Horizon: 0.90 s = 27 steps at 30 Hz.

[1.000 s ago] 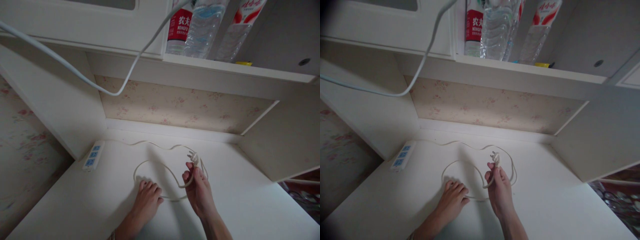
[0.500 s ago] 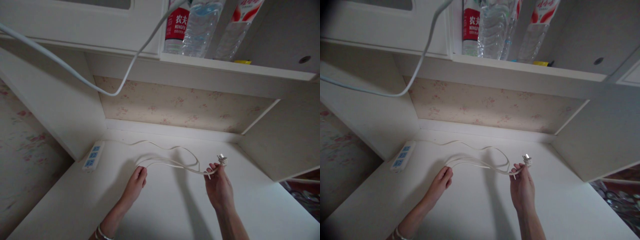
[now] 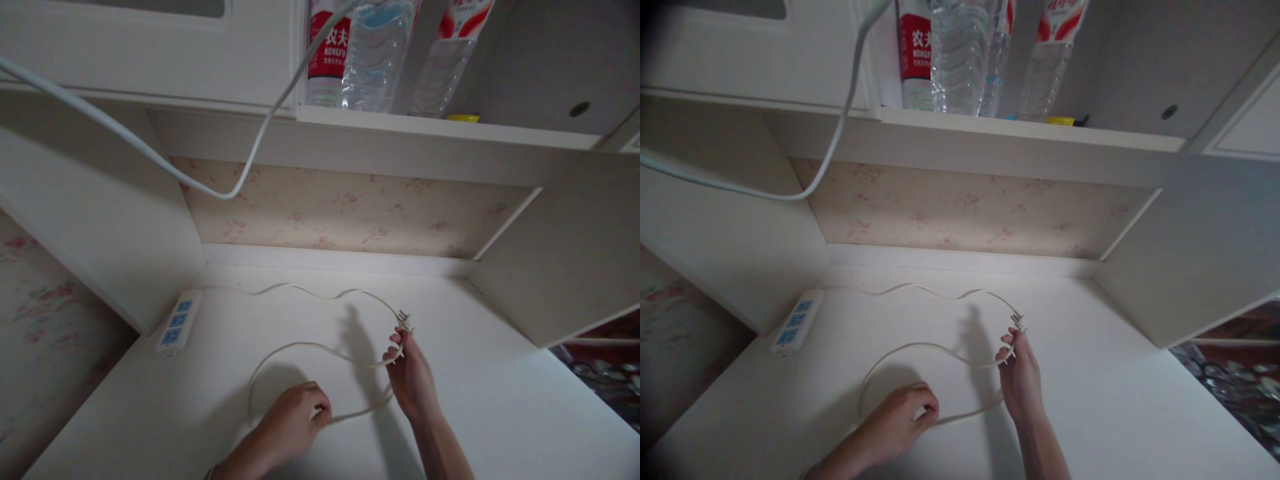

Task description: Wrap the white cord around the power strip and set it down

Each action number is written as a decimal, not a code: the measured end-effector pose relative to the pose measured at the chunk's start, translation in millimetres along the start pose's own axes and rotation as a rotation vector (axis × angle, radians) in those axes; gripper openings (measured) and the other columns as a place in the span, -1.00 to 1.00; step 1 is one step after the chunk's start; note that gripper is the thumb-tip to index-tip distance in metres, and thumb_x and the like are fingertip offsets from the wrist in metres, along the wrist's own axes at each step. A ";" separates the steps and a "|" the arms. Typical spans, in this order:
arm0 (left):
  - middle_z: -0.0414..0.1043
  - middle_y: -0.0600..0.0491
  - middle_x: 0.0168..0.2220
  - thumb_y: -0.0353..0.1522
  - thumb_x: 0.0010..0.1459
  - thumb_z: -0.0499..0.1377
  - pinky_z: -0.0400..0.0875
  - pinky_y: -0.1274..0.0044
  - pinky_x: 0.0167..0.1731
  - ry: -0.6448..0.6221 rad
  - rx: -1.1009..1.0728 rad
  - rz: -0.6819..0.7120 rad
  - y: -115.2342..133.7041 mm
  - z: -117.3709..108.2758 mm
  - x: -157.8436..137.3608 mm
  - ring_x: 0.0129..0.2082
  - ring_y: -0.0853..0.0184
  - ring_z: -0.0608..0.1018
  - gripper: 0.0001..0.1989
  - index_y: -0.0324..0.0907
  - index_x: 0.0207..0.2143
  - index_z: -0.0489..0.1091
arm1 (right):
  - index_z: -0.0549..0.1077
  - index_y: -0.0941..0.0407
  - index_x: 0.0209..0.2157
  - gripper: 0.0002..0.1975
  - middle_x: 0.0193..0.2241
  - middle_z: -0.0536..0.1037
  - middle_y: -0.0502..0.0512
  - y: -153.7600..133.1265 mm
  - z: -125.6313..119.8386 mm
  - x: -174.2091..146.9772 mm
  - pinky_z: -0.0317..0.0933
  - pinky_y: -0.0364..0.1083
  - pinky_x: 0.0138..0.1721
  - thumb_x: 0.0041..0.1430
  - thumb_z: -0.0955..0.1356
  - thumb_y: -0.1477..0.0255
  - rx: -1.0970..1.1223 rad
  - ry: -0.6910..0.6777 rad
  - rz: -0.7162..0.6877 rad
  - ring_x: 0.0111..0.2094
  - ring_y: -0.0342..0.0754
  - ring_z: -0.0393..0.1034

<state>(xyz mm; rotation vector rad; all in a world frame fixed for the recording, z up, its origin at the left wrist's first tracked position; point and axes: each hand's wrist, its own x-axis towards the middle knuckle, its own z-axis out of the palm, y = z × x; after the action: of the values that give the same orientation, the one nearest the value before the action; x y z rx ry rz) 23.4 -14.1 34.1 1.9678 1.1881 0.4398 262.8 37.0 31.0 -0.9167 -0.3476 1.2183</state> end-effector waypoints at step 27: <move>0.38 0.04 -0.16 -0.34 0.31 -0.06 0.34 0.53 -0.25 0.013 0.377 0.129 -16.8 7.8 83.0 -0.23 0.33 0.50 -0.85 -0.12 -0.19 0.28 | 0.31 0.07 -0.35 -0.60 -0.51 0.42 -0.08 5.0 -66.9 53.6 0.29 -0.16 -0.54 0.03 0.33 0.00 -0.441 0.324 -0.110 -0.50 -0.12 0.41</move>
<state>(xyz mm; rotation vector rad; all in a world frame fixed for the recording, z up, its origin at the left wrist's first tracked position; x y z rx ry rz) 60.2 58.1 8.3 2.3767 1.2247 0.3087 323.4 58.2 -26.0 -1.4354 -0.4070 0.8847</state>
